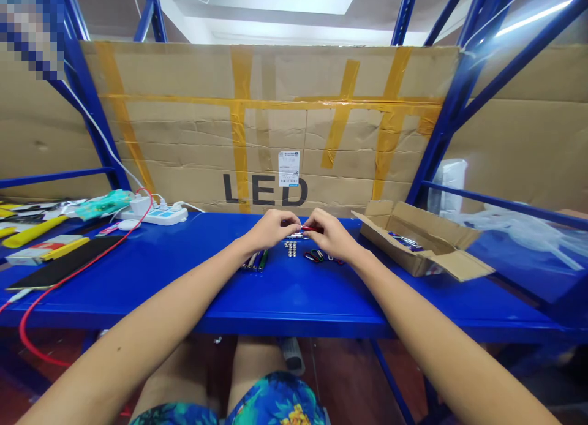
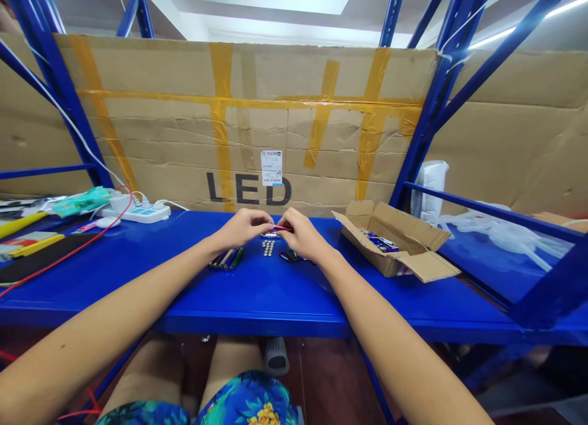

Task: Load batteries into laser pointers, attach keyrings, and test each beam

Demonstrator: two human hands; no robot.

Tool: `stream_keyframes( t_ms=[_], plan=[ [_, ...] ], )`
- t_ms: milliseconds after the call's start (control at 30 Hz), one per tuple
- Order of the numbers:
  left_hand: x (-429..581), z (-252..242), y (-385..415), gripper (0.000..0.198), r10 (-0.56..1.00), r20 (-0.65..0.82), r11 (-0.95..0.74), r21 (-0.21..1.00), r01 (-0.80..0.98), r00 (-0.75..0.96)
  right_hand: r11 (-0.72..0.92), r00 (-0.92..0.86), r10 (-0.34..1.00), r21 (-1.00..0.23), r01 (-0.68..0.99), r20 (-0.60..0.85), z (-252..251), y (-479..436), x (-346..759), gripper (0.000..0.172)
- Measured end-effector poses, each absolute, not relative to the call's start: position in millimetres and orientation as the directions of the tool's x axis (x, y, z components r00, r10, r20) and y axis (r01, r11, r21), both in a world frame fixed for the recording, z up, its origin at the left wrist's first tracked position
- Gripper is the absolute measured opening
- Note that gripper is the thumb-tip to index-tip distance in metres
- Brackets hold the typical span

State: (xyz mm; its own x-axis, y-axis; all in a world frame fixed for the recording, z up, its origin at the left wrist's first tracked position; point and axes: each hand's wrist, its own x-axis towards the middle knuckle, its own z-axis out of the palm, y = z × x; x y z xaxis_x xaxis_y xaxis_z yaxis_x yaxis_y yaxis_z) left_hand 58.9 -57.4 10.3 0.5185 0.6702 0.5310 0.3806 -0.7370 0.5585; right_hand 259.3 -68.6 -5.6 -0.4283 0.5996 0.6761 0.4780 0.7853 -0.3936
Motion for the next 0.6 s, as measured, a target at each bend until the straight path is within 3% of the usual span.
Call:
stream_keyframes(
  t_ms=[133, 333, 467, 533, 600],
  plan=[
    [60, 10, -59, 0.015, 0.632, 0.551, -0.772, 0.504, 0.386, 0.545, 0.782, -0.471, 0.613, -0.398, 0.481, 0.635, -1, -72, 260, 0.012],
    [63, 12, -64, 0.014, 0.535, 0.602, -0.844, 0.368, 0.39, 0.593, 0.719, -0.502, 0.694, -0.476, 0.506, 0.516, 3, -75, 261, 0.032],
    [61, 13, -62, 0.015, 0.576, 0.591, -0.818, 0.426, 0.387, 0.566, 0.685, -0.469, 0.726, -0.595, 0.42, 0.504, -3, -73, 258, 0.012],
    [60, 13, -61, 0.015, 0.603, 0.573, -0.796, 0.476, 0.373, 0.556, 0.691, -0.441, 0.719, -0.617, 0.375, 0.537, -6, -71, 257, 0.021],
    [60, 13, -60, 0.016, 0.623, 0.547, -0.777, 0.518, 0.358, 0.559, 0.7, -0.413, 0.714, -0.592, 0.4, 0.566, -8, -70, 256, 0.018]
  ],
)
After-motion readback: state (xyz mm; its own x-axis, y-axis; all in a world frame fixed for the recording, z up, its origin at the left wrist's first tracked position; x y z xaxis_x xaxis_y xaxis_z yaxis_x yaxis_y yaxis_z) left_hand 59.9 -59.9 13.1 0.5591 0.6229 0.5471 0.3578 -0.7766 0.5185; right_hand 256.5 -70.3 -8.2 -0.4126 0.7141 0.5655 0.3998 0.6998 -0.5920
